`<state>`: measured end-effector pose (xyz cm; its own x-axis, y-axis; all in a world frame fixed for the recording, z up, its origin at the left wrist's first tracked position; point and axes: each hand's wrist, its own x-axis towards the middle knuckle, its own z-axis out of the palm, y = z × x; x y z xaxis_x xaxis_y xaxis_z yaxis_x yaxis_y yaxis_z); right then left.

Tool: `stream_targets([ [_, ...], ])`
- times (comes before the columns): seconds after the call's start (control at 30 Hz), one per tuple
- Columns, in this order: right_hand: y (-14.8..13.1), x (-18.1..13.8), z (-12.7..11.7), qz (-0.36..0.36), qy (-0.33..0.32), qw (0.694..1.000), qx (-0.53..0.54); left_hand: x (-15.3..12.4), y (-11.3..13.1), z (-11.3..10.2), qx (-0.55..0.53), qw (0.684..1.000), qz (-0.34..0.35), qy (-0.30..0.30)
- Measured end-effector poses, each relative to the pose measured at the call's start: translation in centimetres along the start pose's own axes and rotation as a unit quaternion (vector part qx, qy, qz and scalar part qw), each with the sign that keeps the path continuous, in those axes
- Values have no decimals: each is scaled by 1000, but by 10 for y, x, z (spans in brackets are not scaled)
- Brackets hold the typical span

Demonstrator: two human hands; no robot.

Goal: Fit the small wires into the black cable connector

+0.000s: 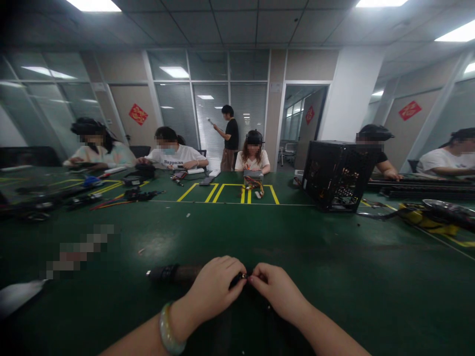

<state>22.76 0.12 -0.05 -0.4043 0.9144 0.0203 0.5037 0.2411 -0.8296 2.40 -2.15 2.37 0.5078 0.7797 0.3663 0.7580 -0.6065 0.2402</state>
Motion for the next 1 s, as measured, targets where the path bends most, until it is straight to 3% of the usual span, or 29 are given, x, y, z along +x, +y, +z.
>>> stream_targets([
  [0.83,2,0,0,7,-7,1000,8,0,-1,0,5,1000,5,-3],
  [1.0,4,1,2,44,-7,999,27,1,-1,2,1,1000,-7,0],
])
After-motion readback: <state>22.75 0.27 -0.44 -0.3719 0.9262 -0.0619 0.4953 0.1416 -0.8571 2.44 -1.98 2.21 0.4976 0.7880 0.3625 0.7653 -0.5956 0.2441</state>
